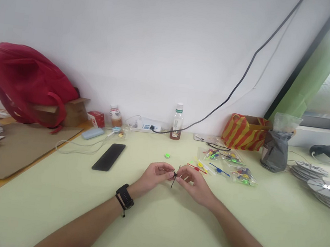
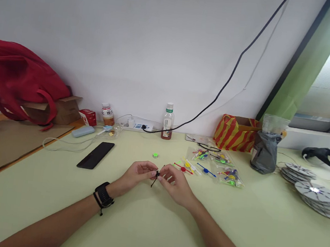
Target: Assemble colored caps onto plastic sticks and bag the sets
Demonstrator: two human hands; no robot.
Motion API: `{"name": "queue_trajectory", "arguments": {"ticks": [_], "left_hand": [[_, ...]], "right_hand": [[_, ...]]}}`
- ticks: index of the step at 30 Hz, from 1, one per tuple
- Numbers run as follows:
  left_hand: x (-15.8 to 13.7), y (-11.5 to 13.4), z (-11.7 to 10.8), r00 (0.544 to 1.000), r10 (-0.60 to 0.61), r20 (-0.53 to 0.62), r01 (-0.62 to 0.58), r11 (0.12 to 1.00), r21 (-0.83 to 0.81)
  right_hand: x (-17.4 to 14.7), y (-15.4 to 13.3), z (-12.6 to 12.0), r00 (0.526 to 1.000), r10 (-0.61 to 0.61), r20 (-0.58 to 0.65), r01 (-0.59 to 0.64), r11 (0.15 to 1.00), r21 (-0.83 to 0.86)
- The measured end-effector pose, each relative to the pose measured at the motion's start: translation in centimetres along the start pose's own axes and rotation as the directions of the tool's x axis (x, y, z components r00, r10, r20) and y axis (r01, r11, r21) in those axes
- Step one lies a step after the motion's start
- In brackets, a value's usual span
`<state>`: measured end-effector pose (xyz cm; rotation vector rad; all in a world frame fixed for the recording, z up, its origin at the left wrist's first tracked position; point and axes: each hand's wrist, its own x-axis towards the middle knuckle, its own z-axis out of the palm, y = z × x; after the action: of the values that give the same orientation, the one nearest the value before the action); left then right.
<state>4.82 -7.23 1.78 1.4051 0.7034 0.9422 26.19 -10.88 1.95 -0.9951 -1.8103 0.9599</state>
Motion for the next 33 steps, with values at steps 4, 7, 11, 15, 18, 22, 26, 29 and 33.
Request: {"name": "queue_trajectory", "arguments": {"ticks": [4, 7, 11, 15, 18, 22, 26, 29, 33], "left_hand": [[0.0, -0.1, 0.0, 1.0, -0.002, -0.008, 0.002, 1.0, -0.006], [0.0, -0.2, -0.1, 1.0, 0.002, -0.002, -0.002, 1.0, -0.023], [-0.1, -0.3, 0.0, 0.999, -0.021, 0.041, 0.023, 0.999, -0.04], [-0.2, -0.3, 0.3, 0.996, -0.046, 0.075, 0.046, 0.999, 0.003], [0.0, -0.7, 0.1, 1.0, -0.016, 0.021, 0.014, 0.994, 0.111], [0.3, -1.6, -1.1, 0.989, 0.122, -0.088, -0.074, 0.904, 0.422], [0.4, -2.5, -2.5, 0.963, 0.266, -0.04, -0.167, 0.706, 0.688], [0.5, -3.1, -3.0, 0.973, 0.227, 0.029, -0.161, 0.589, 0.792], [0.7, -3.2, -3.0, 0.985, 0.159, 0.073, -0.143, 0.486, 0.862]], "right_hand": [[0.0, 0.2, 0.0, 1.0, -0.028, -0.001, 0.028, 0.999, -0.028], [-0.1, 0.6, 0.0, 0.992, -0.116, -0.042, 0.11, 0.986, -0.126], [-0.1, 1.2, 0.1, 0.964, -0.252, -0.08, 0.226, 0.943, -0.243], [0.0, 1.2, 0.1, 0.966, -0.255, -0.047, 0.238, 0.944, -0.229], [0.0, 0.8, -0.5, 0.965, -0.249, -0.082, 0.217, 0.934, -0.285], [0.1, 0.3, -2.6, 0.912, -0.318, -0.26, 0.205, 0.901, -0.381], [0.0, 0.6, -4.4, 0.909, -0.287, -0.302, 0.121, 0.876, -0.467], [-0.1, 1.2, -4.2, 0.991, -0.111, -0.075, 0.051, 0.834, -0.55], [0.0, 1.8, -3.2, 0.997, 0.061, 0.045, -0.016, 0.752, -0.659]]}}
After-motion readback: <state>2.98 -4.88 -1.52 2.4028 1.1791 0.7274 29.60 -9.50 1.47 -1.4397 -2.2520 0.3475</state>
